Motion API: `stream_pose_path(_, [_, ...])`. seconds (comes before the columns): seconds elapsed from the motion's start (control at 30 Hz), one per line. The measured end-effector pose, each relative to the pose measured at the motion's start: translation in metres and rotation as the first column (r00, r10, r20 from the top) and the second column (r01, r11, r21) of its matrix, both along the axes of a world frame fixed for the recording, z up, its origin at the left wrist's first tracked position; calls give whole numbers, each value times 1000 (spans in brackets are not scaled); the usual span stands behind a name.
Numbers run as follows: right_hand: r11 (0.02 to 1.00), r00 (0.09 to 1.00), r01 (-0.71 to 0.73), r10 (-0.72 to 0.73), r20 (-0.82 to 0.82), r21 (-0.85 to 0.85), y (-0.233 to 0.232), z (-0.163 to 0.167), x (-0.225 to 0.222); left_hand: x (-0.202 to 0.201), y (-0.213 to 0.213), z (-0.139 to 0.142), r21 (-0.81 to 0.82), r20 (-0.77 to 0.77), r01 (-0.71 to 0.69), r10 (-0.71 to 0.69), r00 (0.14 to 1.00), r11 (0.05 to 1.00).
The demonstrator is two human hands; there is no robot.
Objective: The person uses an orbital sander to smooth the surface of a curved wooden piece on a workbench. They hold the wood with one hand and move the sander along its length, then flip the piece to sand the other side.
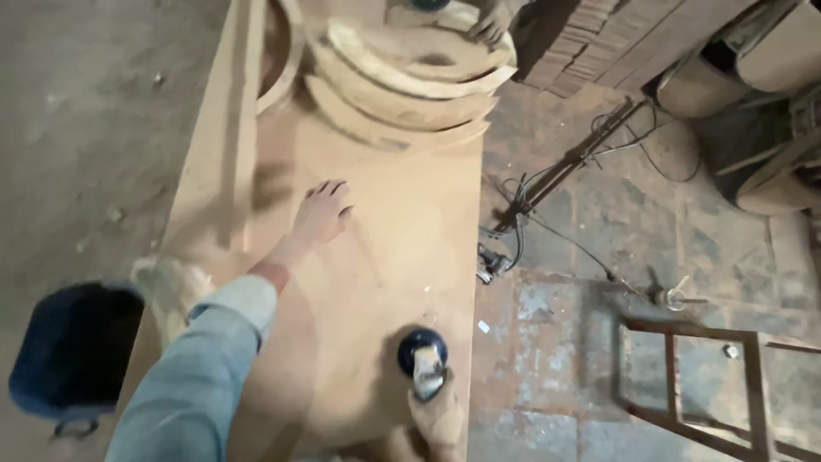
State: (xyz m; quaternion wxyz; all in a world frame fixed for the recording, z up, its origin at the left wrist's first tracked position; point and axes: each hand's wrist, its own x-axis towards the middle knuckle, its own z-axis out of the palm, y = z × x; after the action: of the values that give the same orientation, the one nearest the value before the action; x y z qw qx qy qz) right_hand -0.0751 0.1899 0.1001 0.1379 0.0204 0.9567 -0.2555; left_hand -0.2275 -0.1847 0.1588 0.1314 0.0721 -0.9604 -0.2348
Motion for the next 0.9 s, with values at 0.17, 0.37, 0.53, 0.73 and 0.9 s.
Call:
stream_pose_path(0.17, [996, 975, 40, -57, 215, 83, 10, -24, -20, -149, 0, 5, -318, 93, 109, -83, 992, 942])
stream_pose_path(0.37, [996, 1000, 11, -13, -16, -89, 15, -46, -34, -203, 13, -19, -425, 158, 11, 62, 985, 905])
stream_pose_path(0.53, [999, 999, 17, -19, 37, 39, 14, -36, -23, -137, 36, -43, -615, 169, 182, -97, 981, 767])
stream_pose_path(0.73, [999, 999, 35, -35, 32, 20, 10, -9, -6, 24, 88, -60, -275, 196, -58, 115, 974, 960])
stream_pose_path(0.9, [999, 999, 33, -33, 8, -15, 5, 17, 11, 158, 120, -46, -57, 451, -116, 129, 883, 992])
